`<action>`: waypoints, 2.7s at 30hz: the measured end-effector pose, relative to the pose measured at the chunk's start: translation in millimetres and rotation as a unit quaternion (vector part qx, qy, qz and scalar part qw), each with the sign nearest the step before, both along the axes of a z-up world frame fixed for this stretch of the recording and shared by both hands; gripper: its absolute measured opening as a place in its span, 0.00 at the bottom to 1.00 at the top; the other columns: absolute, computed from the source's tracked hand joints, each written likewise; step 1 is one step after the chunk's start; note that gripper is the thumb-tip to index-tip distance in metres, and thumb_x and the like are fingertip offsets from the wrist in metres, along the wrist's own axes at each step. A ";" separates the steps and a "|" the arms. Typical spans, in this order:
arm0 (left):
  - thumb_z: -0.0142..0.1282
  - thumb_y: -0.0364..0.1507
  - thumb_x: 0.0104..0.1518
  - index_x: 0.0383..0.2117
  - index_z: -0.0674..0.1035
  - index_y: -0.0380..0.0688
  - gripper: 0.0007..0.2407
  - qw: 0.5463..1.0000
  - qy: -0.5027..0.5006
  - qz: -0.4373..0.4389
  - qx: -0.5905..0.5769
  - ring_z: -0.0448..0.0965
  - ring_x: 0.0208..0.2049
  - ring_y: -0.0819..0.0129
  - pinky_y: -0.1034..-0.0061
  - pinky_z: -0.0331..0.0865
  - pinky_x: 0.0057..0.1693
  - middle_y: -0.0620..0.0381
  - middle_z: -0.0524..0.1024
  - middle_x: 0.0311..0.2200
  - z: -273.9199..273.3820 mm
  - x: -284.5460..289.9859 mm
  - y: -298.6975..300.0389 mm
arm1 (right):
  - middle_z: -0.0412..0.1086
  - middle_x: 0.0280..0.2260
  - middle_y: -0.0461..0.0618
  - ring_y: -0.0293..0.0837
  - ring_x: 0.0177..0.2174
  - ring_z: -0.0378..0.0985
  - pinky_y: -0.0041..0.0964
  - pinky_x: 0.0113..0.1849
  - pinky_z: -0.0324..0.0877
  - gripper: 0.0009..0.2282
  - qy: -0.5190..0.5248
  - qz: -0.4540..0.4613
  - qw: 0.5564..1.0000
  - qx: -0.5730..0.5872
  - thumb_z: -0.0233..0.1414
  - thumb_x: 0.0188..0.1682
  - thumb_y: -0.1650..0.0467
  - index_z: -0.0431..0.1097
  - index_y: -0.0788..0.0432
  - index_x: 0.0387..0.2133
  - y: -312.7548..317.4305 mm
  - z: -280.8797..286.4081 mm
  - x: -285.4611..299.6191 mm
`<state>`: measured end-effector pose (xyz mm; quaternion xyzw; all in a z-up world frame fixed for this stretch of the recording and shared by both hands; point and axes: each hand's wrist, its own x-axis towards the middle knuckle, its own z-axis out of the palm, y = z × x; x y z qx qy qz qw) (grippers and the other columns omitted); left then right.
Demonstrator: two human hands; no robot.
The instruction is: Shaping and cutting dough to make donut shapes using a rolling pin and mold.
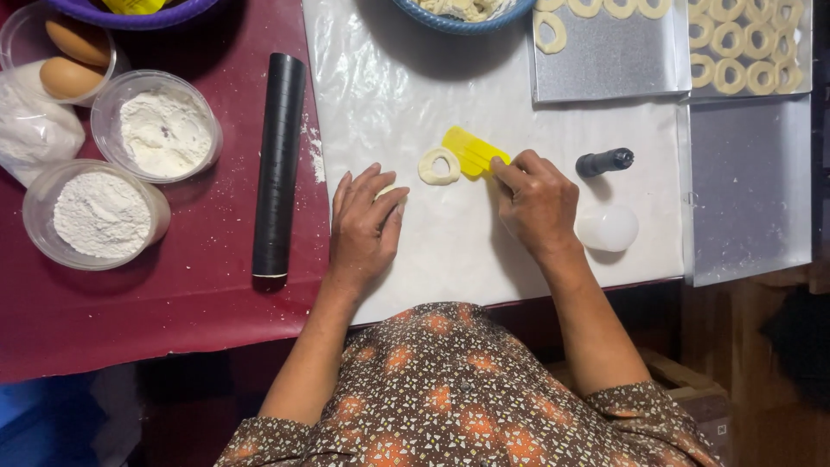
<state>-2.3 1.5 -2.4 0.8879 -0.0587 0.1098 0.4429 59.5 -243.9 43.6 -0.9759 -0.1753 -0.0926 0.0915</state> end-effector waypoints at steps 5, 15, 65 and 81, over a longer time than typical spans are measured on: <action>0.56 0.23 0.58 0.44 0.83 0.44 0.09 1.000 -0.013 0.001 -0.003 0.69 0.64 0.54 0.49 0.52 0.71 0.51 0.77 0.52 -4.2 0.8 1.1 | 0.72 0.28 0.42 0.41 0.28 0.77 0.38 0.28 0.70 0.09 0.005 0.034 0.999 -0.005 0.63 0.44 0.73 0.82 0.49 0.37 -4.9 6.6 -4.4; 0.57 0.23 0.59 0.43 0.83 0.44 0.08 1.000 -0.007 0.006 -0.004 0.70 0.63 0.54 0.50 0.53 0.71 0.51 0.78 0.51 -4.2 0.9 -0.8 | 0.72 0.28 0.42 0.41 0.28 0.77 0.38 0.27 0.70 0.09 0.003 0.052 0.999 -0.004 0.62 0.44 0.73 0.81 0.49 0.37 -3.9 6.0 -7.8; 0.54 0.25 0.61 0.59 0.71 0.33 0.19 0.875 0.195 0.009 -0.444 0.82 0.46 0.67 0.75 0.78 0.50 0.47 0.78 0.52 12.6 36.3 -58.0 | 0.74 0.31 0.48 0.40 0.29 0.78 0.34 0.31 0.73 0.09 0.007 0.006 0.973 0.230 0.63 0.47 0.76 0.80 0.57 0.41 -18.2 55.5 -23.1; 0.59 0.30 0.59 0.40 0.81 0.33 0.11 0.796 0.352 -0.076 -0.486 0.86 0.30 0.69 0.76 0.79 0.34 0.50 0.84 0.34 49.4 152.5 -139.3 | 0.72 0.30 0.46 0.44 0.31 0.77 0.39 0.33 0.71 0.07 -0.096 -0.009 0.989 0.113 0.64 0.48 0.75 0.81 0.55 0.39 -103.3 92.1 32.1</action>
